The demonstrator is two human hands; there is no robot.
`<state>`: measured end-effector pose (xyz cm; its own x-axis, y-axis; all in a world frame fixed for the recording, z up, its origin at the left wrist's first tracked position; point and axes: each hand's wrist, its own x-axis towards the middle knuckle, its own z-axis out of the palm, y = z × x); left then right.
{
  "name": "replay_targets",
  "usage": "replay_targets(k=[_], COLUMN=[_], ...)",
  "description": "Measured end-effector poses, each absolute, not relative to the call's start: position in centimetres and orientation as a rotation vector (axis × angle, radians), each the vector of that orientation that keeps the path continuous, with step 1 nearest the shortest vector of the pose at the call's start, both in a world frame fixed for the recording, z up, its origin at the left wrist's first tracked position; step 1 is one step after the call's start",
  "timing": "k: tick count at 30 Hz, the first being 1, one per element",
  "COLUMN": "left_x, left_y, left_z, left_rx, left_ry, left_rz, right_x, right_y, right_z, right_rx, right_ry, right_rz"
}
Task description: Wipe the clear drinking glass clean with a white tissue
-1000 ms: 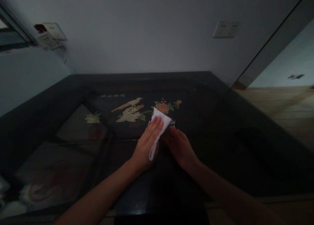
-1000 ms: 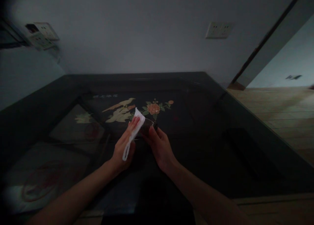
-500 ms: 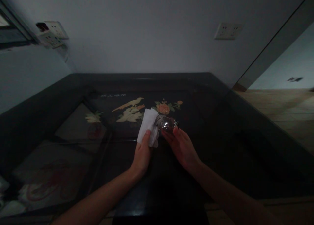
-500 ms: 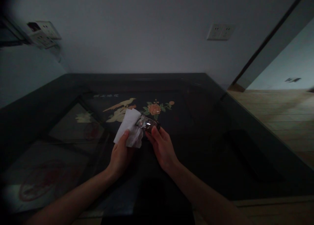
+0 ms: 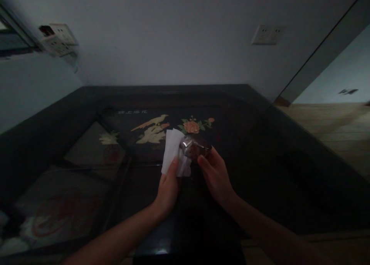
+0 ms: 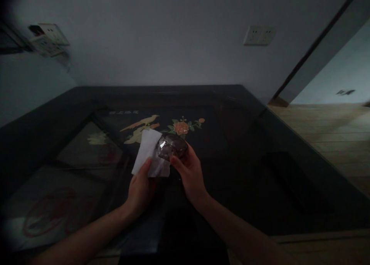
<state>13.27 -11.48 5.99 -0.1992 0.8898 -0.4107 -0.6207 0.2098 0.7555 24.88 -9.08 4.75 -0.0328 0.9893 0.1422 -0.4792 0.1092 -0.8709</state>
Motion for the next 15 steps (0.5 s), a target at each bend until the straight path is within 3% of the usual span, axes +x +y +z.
replay_targets(k=[7,15], left_x=[13.7,13.5], left_y=[-11.0,-10.4], left_z=[9.5,8.8], left_rx=[0.184,0.219], left_ry=[0.729,0.73], left_rz=[1.34,1.311], right_x=[25.4,25.3], right_y=[-8.3,-8.5], right_z=[5.2,5.4], right_rx=[-0.781,-0.793], right_ry=[-0.996,-0.963], right_rz=[1.233,1.211])
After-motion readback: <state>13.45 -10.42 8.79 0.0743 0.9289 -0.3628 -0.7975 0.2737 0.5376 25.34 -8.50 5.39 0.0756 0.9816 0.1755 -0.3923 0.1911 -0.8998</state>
